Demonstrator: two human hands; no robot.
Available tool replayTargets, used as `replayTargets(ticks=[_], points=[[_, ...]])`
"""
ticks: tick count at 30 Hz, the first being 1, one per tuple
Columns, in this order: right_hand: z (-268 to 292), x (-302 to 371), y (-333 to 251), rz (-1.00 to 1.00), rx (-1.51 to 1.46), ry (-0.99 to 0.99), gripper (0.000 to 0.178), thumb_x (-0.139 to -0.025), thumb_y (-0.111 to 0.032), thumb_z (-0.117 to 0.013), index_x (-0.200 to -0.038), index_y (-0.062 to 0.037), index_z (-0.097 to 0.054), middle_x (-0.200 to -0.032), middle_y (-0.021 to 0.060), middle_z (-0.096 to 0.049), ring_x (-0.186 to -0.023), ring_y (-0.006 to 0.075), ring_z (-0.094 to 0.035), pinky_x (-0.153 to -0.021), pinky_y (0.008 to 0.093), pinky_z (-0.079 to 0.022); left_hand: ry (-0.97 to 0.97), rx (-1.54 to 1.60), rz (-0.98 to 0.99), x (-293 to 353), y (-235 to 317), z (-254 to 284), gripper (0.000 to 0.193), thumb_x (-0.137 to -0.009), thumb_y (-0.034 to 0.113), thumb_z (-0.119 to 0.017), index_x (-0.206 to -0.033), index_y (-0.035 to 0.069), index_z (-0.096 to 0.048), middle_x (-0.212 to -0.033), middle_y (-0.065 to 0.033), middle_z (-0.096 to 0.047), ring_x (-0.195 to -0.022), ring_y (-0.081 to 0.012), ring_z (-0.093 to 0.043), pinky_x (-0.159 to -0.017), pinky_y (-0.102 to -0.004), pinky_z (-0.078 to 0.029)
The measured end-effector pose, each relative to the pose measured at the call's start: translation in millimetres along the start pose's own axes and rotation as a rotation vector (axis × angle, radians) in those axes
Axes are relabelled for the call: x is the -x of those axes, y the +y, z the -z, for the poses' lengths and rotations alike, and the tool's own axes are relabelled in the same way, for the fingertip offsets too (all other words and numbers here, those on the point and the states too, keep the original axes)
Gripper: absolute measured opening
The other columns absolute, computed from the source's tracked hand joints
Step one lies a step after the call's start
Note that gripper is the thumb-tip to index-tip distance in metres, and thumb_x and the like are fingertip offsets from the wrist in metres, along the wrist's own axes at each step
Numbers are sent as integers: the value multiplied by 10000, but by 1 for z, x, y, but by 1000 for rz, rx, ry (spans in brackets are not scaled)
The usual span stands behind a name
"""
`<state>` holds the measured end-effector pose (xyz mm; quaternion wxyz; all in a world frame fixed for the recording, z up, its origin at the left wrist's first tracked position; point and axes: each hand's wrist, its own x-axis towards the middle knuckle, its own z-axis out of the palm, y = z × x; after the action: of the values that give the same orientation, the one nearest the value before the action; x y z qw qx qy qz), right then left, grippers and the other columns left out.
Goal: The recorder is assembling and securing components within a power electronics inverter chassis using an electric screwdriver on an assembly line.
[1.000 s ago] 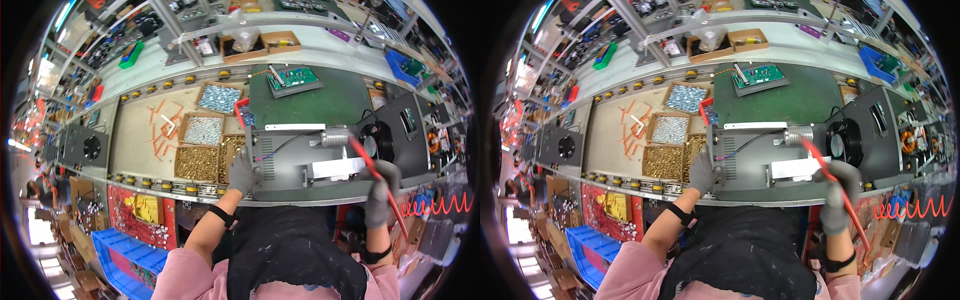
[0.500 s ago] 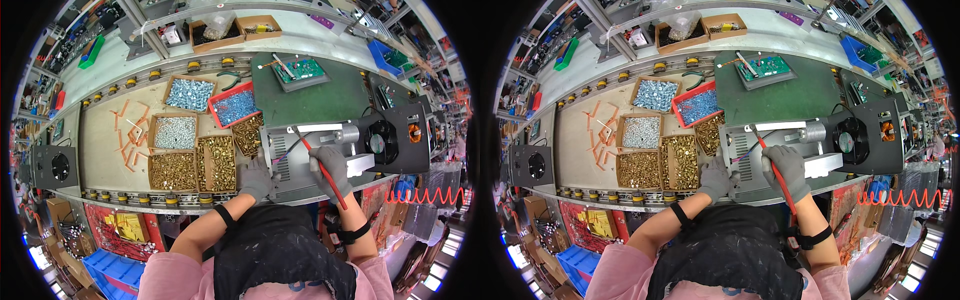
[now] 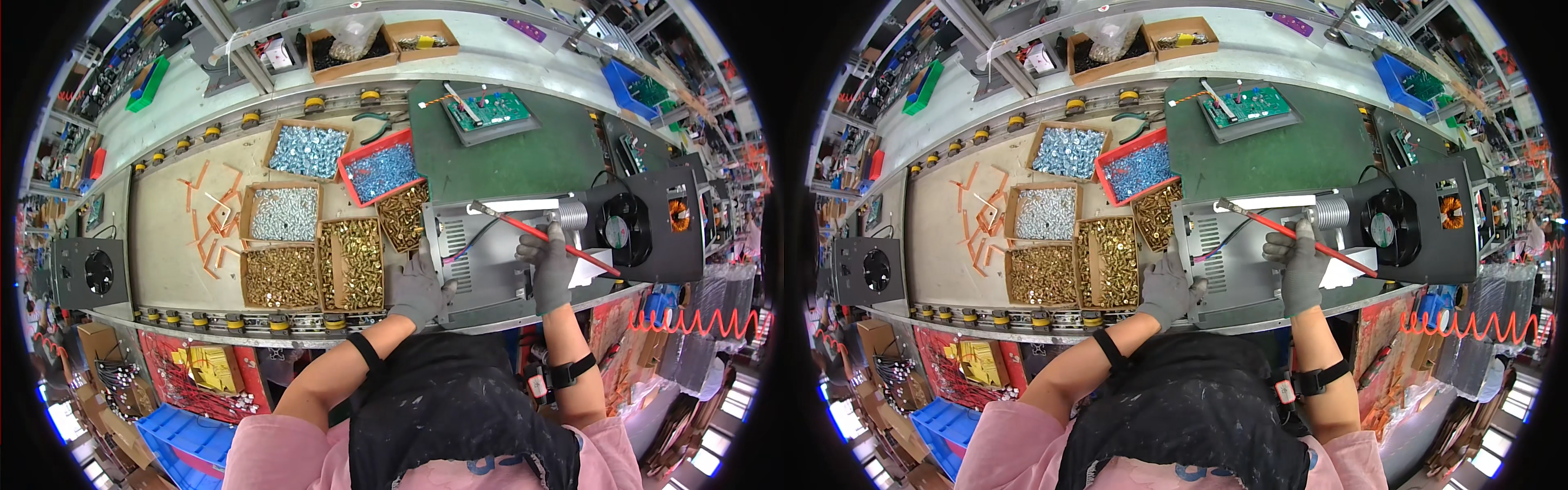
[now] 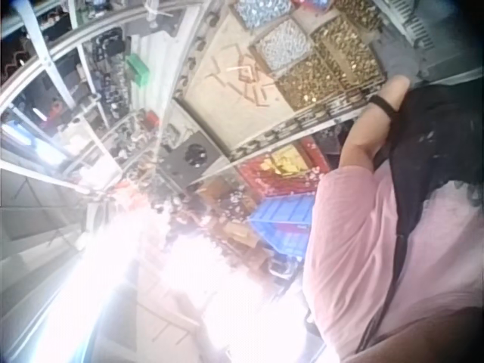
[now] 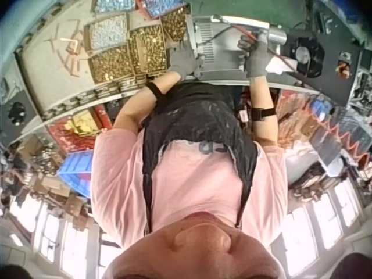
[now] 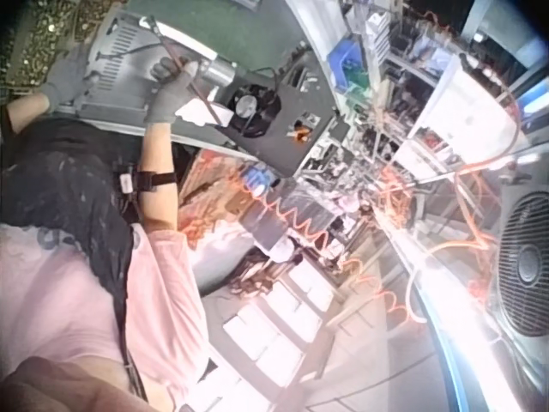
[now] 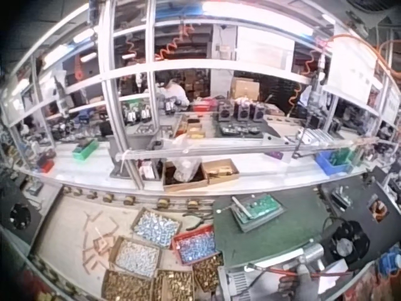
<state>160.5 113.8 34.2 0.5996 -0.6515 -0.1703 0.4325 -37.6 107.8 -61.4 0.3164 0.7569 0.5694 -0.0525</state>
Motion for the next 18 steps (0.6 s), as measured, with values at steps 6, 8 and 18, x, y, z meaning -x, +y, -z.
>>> replayTargets(ticks=[6, 8, 18], points=[[7, 19, -14, 311, 161, -90, 262, -928, -236, -476, -983, 18, -512, -681, 122, -613, -585, 164, -607, -548, 266, -494, 54, -9, 28, 2, 2, 1, 1002, -802, 493, -554, -1408, -65, 16, -1258, -189, -436, -1158, -282, -456, -954, -458, -315], [7, 23, -5, 388, 146, -118, 243, -925, -217, -483, -991, 14, -521, -691, 118, -618, -613, 163, -616, -570, 269, -502, 62, -17, 22, 4, 5, 2, 996, -802, 501, -547, -1416, -54, 8, -1254, -151, -444, -1147, -261, -460, -950, -457, -325], [8, 35, 1, 756, 631, -270, 97, -793, -81, -587, -887, -60, -579, -720, 104, -605, -640, 258, -606, -592, 332, -477, 127, -27, -11, 8, 10, 0, 1023, -797, 421, -607, -1393, -62, 71, -1230, -271, -477, -1075, -371, -543, -879, -424, -441]])
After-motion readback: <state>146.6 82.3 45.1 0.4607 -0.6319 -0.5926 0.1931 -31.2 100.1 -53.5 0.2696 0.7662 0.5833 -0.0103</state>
